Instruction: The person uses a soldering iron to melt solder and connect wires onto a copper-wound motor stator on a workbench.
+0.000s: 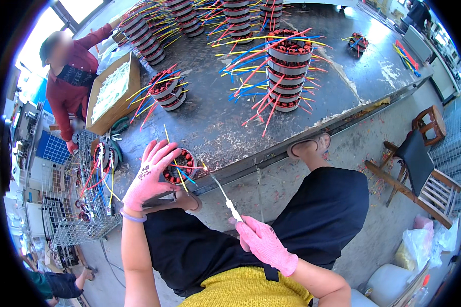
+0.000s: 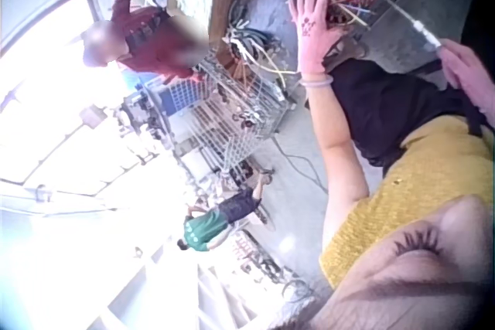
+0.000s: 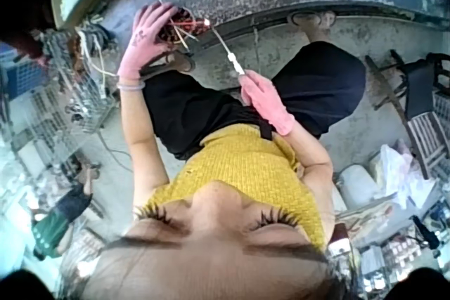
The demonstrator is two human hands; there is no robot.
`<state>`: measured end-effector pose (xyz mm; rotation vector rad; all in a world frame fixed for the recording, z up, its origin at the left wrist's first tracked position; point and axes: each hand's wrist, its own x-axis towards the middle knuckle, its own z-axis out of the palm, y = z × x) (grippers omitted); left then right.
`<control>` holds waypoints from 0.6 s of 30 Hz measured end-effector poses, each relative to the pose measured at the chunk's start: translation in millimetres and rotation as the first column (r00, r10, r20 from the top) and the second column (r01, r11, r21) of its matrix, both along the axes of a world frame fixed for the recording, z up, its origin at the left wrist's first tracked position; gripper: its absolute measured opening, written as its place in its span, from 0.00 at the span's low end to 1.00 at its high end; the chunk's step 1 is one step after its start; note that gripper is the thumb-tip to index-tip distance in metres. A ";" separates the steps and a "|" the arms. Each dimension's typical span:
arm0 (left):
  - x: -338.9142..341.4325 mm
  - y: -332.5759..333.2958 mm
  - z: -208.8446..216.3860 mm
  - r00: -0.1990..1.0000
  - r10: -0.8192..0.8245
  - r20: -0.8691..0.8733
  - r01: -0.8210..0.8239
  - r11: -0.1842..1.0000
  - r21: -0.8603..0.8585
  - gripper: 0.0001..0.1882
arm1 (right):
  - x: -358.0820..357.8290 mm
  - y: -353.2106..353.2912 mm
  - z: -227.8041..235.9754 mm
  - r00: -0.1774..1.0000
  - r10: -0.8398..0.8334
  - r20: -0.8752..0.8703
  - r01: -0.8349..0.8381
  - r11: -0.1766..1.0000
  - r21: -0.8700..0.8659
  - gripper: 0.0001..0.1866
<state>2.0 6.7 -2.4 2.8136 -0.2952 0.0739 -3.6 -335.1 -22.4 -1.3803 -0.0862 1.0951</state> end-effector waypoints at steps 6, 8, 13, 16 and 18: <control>0.1 -2.1 1.9 1.000 0.007 -0.001 -0.007 1.000 -0.007 0.52 | 0.5 2.3 0.9 1.000 0.001 0.004 -0.001 1.000 0.016 0.21; 0.0 -2.4 2.1 1.000 0.009 -0.001 -0.009 1.000 -0.007 0.52 | 0.4 2.7 -0.6 1.000 -0.007 -0.002 0.007 1.000 0.021 0.21; -0.4 -2.2 1.9 1.000 0.009 0.000 -0.009 1.000 -0.009 0.52 | -0.7 1.6 -3.5 1.000 -0.017 -0.026 0.018 0.999 0.035 0.21; -0.4 -2.5 1.7 1.000 0.012 -0.001 -0.012 1.000 -0.007 0.52 | -0.6 0.9 -4.9 1.000 -0.002 0.003 0.002 1.000 -0.009 0.21; -0.2 -2.5 1.6 1.000 0.009 0.001 -0.009 1.000 -0.008 0.52 | -1.0 0.9 -4.4 1.000 -0.022 -0.016 0.022 1.000 0.020 0.21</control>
